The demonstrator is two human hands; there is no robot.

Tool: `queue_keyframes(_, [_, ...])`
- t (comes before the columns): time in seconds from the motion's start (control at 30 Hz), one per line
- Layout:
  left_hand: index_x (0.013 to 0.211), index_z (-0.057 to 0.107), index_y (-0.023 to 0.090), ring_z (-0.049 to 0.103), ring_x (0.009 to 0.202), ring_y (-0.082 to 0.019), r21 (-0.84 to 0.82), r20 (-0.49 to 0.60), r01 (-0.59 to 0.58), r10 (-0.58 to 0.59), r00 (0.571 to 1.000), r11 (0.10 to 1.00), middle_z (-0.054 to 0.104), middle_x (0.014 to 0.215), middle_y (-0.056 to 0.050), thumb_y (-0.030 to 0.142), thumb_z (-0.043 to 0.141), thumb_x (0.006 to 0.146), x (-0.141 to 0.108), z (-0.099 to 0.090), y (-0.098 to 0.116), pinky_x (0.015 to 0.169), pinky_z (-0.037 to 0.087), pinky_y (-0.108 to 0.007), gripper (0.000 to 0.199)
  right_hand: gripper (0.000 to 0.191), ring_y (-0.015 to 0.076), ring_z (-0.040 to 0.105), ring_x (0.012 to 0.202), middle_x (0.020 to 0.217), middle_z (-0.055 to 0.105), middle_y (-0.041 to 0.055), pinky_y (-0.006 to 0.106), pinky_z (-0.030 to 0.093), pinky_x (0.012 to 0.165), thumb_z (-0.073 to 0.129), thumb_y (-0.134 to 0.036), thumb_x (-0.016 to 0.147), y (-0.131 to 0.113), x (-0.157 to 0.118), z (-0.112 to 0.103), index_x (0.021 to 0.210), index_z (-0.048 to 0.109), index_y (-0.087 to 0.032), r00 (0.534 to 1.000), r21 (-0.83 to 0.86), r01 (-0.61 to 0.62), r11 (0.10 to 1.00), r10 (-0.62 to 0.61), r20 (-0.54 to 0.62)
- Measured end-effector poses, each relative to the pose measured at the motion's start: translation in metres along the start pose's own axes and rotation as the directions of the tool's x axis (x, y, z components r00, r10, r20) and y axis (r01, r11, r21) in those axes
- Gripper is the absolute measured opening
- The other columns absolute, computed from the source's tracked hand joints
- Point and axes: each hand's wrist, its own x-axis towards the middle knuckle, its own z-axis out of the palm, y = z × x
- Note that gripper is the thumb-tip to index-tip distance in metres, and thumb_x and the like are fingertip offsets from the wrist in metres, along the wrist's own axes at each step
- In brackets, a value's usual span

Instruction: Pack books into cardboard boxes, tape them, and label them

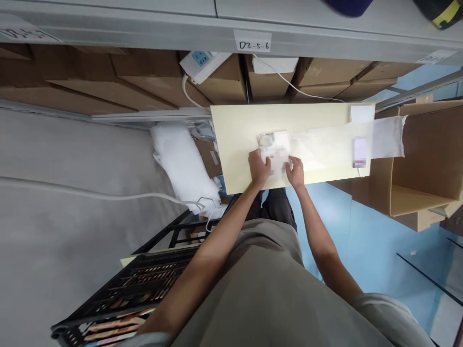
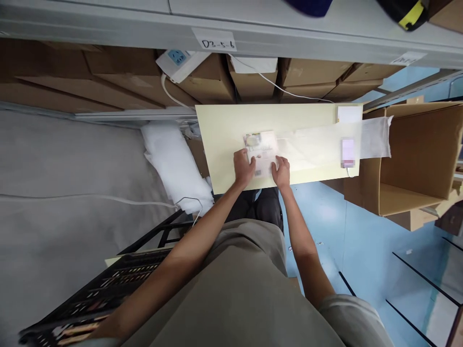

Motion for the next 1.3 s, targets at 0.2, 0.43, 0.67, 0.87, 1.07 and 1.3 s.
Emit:
queue_keyframes(0.2, [0.112, 0.071, 0.022, 0.079, 0.120, -0.031, -0.102, 0.180, 0.364, -0.343, 0.922, 0.926, 0.082, 0.127, -0.013, 0.027, 0.079, 0.092, 0.006, -0.022, -0.018, 0.106, 0.058, -0.041, 0.022, 0.049, 0.0325, 0.072, 0.116, 0.140, 0.070, 0.0207, 0.054, 0.066, 0.106, 0.068, -0.048, 0.103, -0.002, 0.009, 0.010, 0.143, 0.072, -0.020, 0.986, 0.027, -0.161, 0.987, 0.162, -0.049])
queue_keyframes(0.43, [0.103, 0.066, 0.023, 0.077, 0.099, -0.024, -0.306, 0.217, 0.309, -0.250, 0.944, 0.901, 0.079, 0.108, -0.007, 0.029, 0.088, 0.085, 0.012, -0.038, -0.014, 0.092, 0.061, -0.036, 0.029, 0.047, 0.0248, 0.070, 0.100, 0.123, 0.073, 0.0130, 0.046, 0.064, 0.105, 0.073, -0.049, 0.098, -0.006, 0.028, 0.007, 0.133, 0.073, -0.019, 0.965, 0.117, -0.264, 0.957, 0.261, 0.036])
queue_keyframes(0.67, [0.106, 0.062, 0.024, 0.077, 0.093, -0.021, -0.333, -0.009, 0.155, -0.167, 0.986, 0.930, 0.078, 0.108, -0.005, 0.022, 0.078, 0.089, -0.009, -0.109, -0.037, 0.087, 0.062, -0.033, 0.023, 0.052, 0.0263, 0.074, 0.103, 0.136, 0.068, 0.0176, 0.046, 0.069, 0.102, 0.082, -0.043, 0.095, -0.056, -0.003, 0.098, 0.141, 0.073, -0.018, 0.959, 0.204, -0.196, 0.959, 0.143, 0.244])
queue_keyframes(0.87, [0.114, 0.061, 0.027, 0.076, 0.092, -0.022, -0.078, -0.148, -0.041, 0.029, 0.989, 0.996, 0.076, 0.109, -0.005, 0.027, 0.073, 0.097, -0.032, -0.125, -0.023, 0.083, 0.062, -0.035, 0.021, 0.045, 0.0286, 0.080, 0.111, 0.138, 0.076, 0.0191, 0.048, 0.069, 0.108, 0.077, -0.048, 0.101, -0.091, -0.012, 0.139, 0.136, 0.078, -0.020, 0.917, 0.345, -0.216, 0.913, 0.070, 0.392])
queue_keyframes(1.07, [0.118, 0.061, 0.026, 0.074, 0.101, -0.026, 0.065, 0.098, -0.227, 0.221, 0.970, 0.972, 0.071, 0.123, -0.010, 0.020, 0.073, 0.098, -0.032, -0.057, 0.002, 0.091, 0.062, -0.040, 0.025, 0.054, 0.0280, 0.080, 0.114, 0.122, 0.086, 0.0106, 0.043, 0.069, 0.104, 0.065, -0.069, 0.102, -0.064, -0.010, 0.055, 0.124, 0.081, -0.021, 0.960, 0.454, -0.175, 0.874, 0.050, 0.274])
queue_keyframes(1.3, [0.126, 0.067, 0.022, 0.064, 0.140, -0.038, 0.071, 0.285, -0.203, 0.175, 0.943, 0.977, 0.068, 0.135, -0.019, 0.015, 0.072, 0.097, -0.023, -0.014, 0.001, 0.123, 0.052, -0.052, 0.030, 0.056, 0.0286, 0.080, 0.111, 0.128, 0.085, 0.0142, 0.051, 0.068, 0.106, 0.068, -0.069, 0.098, -0.038, -0.018, 0.019, 0.123, 0.080, -0.020, 0.963, 0.338, -0.262, 0.904, 0.225, 0.146])
